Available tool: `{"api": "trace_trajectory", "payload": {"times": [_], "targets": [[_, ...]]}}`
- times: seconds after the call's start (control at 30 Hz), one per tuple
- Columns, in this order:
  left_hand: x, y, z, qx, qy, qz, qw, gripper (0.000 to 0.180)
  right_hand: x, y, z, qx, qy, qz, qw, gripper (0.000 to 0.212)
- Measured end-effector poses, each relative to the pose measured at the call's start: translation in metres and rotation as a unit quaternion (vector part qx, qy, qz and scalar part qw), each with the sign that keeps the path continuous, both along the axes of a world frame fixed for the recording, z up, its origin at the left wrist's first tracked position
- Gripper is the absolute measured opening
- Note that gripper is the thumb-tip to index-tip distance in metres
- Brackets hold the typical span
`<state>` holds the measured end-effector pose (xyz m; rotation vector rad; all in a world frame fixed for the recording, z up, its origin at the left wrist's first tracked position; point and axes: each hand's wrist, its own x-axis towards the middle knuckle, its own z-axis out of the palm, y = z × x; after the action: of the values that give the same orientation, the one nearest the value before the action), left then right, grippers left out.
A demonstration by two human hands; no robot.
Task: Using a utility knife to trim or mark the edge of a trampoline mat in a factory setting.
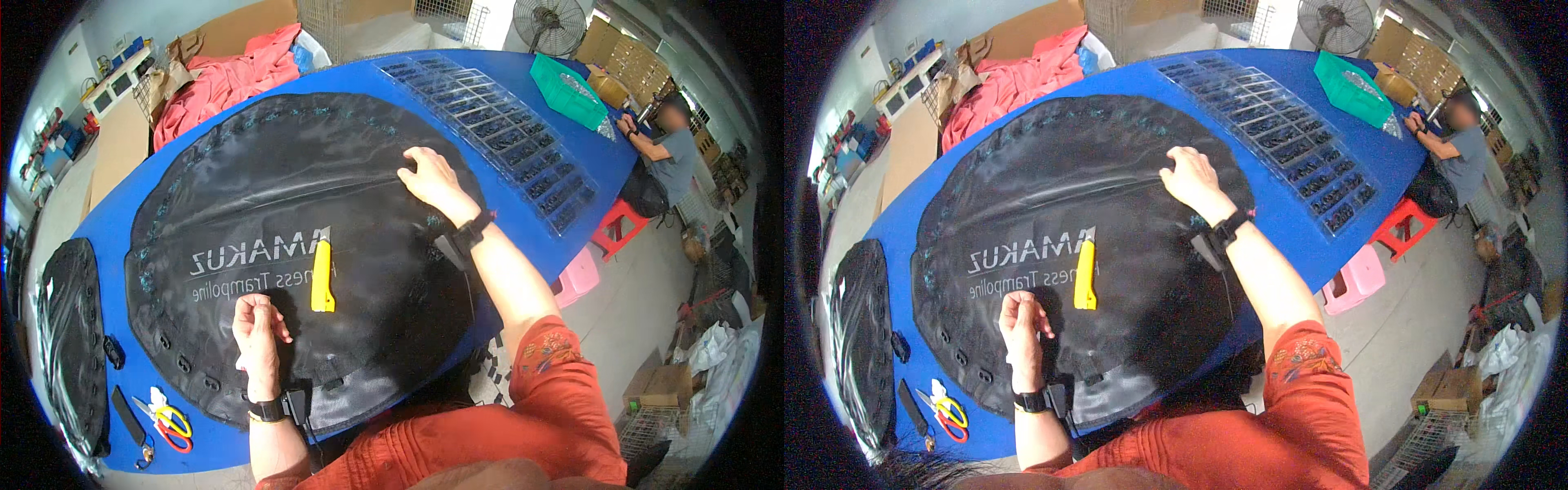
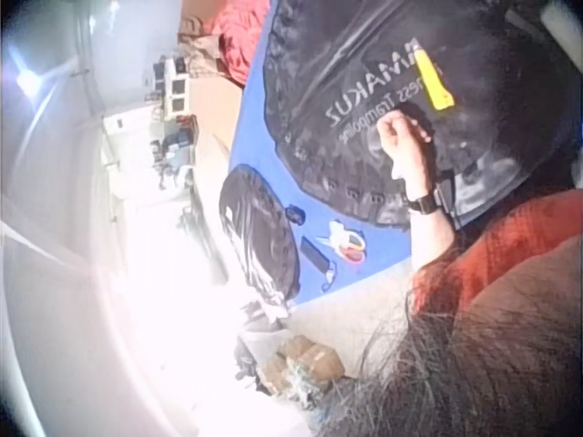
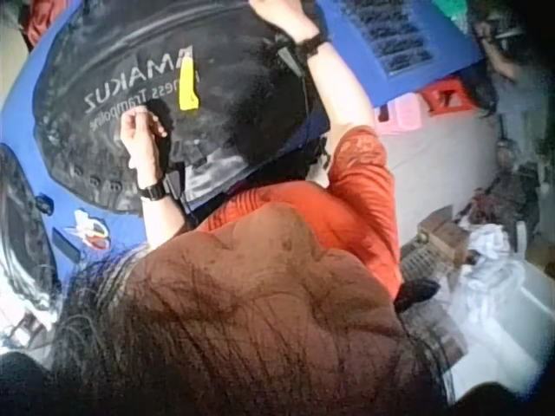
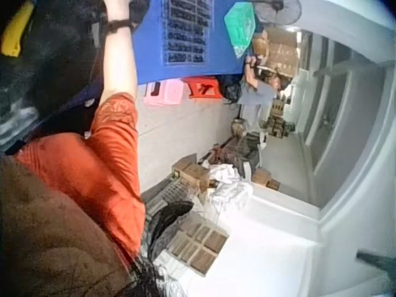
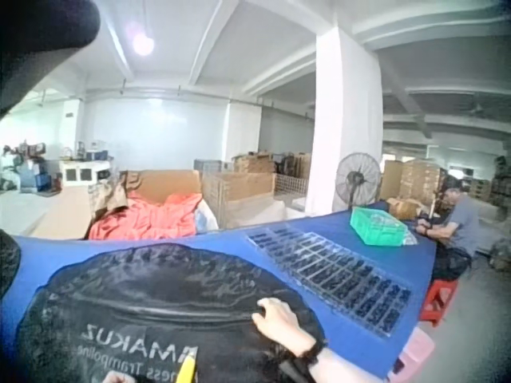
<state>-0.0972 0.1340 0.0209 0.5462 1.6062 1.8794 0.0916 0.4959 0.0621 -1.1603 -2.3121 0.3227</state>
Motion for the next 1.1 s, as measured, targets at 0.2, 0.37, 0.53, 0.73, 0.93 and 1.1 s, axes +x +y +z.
{"api": "trace_trajectory", "payload": {"times": [0.2, 0.37, 0.53, 0.73, 0.93, 1.1], "targets": [[-0.003, -0.002, -0.007, -0.004, 0.004, 0.004, 1.0, 0.015, 0.0, 0.033, -0.023, -0.061, -0.139, -0.056, 0.987, 0.043], [-0.005, -0.002, -0.009, -0.005, 0.008, 0.004, 1.0, 0.014, -0.001, 0.047, -0.026, -0.078, -0.178, -0.074, 0.978, 0.041], [-0.005, -0.001, -0.007, -0.004, 0.008, 0.001, 1.0, 0.014, 0.017, 0.069, -0.041, -0.034, -0.139, -0.059, 0.988, 0.029], [-0.008, -0.003, -0.011, -0.008, 0.012, 0.0, 1.0, 0.014, 0.033, 0.072, -0.026, -0.134, -0.134, -0.067, 0.979, 0.033], [-0.007, 0.002, -0.015, 0.003, 0.003, -0.011, 1.0, 0.015, 0.065, 0.076, -0.037, -0.168, -0.047, -0.057, 0.983, 0.034], [-0.009, -0.005, -0.013, 0.0, 0.011, 0.0, 1.0, 0.016, 0.066, 0.051, -0.025, -0.113, -0.098, -0.098, 0.984, 0.038]]}}
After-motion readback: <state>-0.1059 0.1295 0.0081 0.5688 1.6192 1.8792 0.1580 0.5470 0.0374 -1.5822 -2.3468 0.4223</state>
